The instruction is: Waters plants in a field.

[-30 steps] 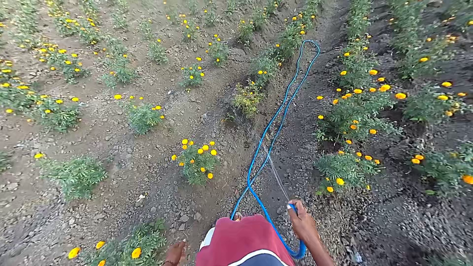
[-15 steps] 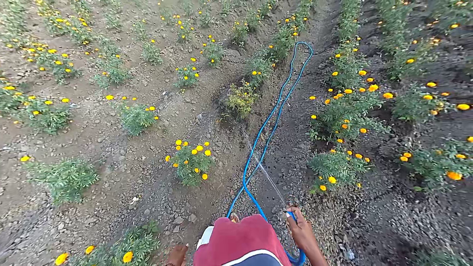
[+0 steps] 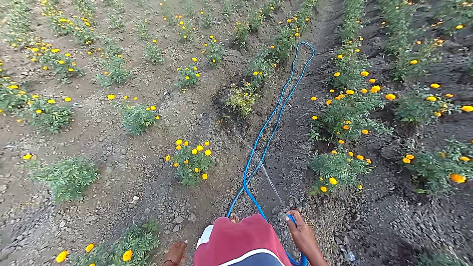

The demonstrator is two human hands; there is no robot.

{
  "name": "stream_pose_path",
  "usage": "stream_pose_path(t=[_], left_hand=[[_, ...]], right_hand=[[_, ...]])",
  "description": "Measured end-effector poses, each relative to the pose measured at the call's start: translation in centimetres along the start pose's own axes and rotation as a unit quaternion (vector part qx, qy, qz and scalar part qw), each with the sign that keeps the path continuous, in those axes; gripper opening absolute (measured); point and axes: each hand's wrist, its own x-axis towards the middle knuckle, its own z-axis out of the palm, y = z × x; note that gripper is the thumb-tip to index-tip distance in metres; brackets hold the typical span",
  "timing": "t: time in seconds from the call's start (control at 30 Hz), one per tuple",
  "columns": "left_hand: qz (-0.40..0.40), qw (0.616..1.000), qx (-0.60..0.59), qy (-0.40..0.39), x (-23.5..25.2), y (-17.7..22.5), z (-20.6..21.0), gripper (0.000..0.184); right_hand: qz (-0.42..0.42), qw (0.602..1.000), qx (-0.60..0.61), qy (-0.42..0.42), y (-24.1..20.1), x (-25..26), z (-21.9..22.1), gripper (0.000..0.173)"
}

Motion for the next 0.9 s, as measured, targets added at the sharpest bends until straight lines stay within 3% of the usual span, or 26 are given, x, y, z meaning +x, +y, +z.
stream_pose_path(t=[0.9], left_hand=[[-0.031,0.999,-0.016,0.002,-1.5,-0.5,0.4,0.045]], right_hand=[[-0.035,0.999,-0.013,-0.031,-2.6,2.7,2.4,0.029]])
